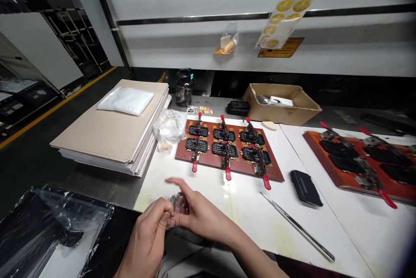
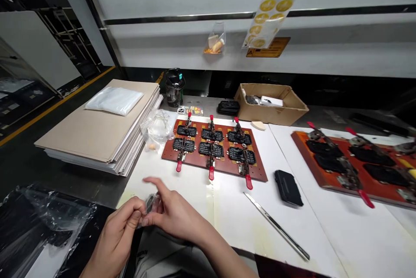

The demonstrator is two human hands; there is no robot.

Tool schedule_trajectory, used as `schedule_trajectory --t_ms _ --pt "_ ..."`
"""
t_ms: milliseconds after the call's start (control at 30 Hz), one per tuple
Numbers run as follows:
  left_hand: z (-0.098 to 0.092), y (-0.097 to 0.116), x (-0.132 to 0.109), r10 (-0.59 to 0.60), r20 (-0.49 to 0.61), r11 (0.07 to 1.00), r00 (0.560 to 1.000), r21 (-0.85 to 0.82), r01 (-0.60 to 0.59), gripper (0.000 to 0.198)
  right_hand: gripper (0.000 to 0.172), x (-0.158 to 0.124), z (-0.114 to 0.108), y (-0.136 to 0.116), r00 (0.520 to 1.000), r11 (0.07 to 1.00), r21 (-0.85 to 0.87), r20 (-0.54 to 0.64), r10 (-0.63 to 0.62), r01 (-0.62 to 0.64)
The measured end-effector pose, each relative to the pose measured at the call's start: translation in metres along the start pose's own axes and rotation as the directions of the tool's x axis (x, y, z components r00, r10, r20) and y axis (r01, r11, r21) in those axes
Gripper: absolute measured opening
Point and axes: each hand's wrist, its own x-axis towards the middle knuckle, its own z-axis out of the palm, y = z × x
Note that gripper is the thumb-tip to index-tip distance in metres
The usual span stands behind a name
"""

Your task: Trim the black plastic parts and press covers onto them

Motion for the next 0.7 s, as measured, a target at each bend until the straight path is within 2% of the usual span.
schedule_trajectory --t_ms 67,133,200,233,267,333,367,400,433,500,567,600,667,700 --pt "-0.007 -0.001 -0.005 -0.033 -0.045 0.999 0.998 -0.035 0.032 0.022 0.027 0.005 0.003 -0.003 0.994 0.996 0.079 0.101 0.043 -0.052" --pt "-0.012 -0.003 -0.014 -0.157 -0.166 0.977 0.974 -0.169 0.128 0.018 0.035 0.012 0.007 -0.011 0.996 0.978 0.192 0.043 0.077 -0.084" --pt "-0.017 -0.006 -0.025 -0.388 -0.271 0.868 0.881 -0.428 0.251 0.028 0.034 0.021 0.013 -0.024 0.996 0.973 0.232 -0.084 0.023 -0.003" --pt "-0.02 -0.008 -0.032 -0.511 -0.243 0.755 0.824 -0.586 0.295 0.036 0.031 0.026 0.018 -0.031 0.994 0.977 0.206 -0.103 -0.033 0.053" --pt "-0.022 -0.01 -0.038 -0.609 -0.153 0.601 0.778 -0.73 0.326 0.044 0.027 0.03 0.025 -0.037 0.994 0.981 0.17 -0.058 -0.087 0.096" --pt "-0.03 -0.013 -0.053 -0.691 0.079 0.265 0.719 -0.897 0.353 0.053 0.023 0.038 0.045 -0.042 0.971 0.984 0.146 0.199 -0.13 0.102" --pt "-0.036 -0.016 -0.061 -0.71 0.129 0.157 0.692 -0.929 0.335 0.052 0.023 0.041 0.058 -0.04 0.935 0.986 0.159 0.338 -0.108 0.057" --pt "-0.044 -0.02 -0.069 -0.74 0.117 0.119 0.663 -0.947 0.299 0.049 0.024 0.044 0.071 -0.035 0.897 0.984 0.18 0.436 -0.073 -0.007" --pt "-0.054 -0.026 -0.078 -0.778 0.05 0.145 0.627 -0.955 0.257 0.045 0.025 0.046 0.085 -0.027 0.877 0.976 0.205 0.478 -0.033 -0.075" --pt "-0.082 -0.049 -0.1 -0.819 -0.155 0.322 0.553 -0.921 0.22 0.043 0.03 0.049 0.109 -0.006 0.912 0.951 0.26 0.407 0.05 -0.169" --pt "-0.118 -0.086 -0.123 -0.815 -0.339 0.504 0.47 -0.815 0.286 0.048 0.038 0.051 0.121 0.012 0.957 0.934 0.294 0.263 0.125 -0.203" --pt "-0.136 -0.11 -0.135 -0.813 -0.426 0.566 0.398 -0.737 0.368 0.05 0.041 0.052 0.121 0.019 0.964 0.936 0.286 0.22 0.147 -0.207" --pt "-0.167 -0.165 -0.155 -0.839 -0.483 0.542 0.25 -0.7 0.466 0.047 0.044 0.05 0.113 0.026 0.965 0.954 0.213 0.202 0.171 -0.213" --pt "-0.179 -0.193 -0.162 -0.857 -0.488 0.494 0.163 -0.691 0.528 0.039 0.045 0.048 0.105 0.028 0.96 0.962 0.161 0.208 0.185 -0.22"
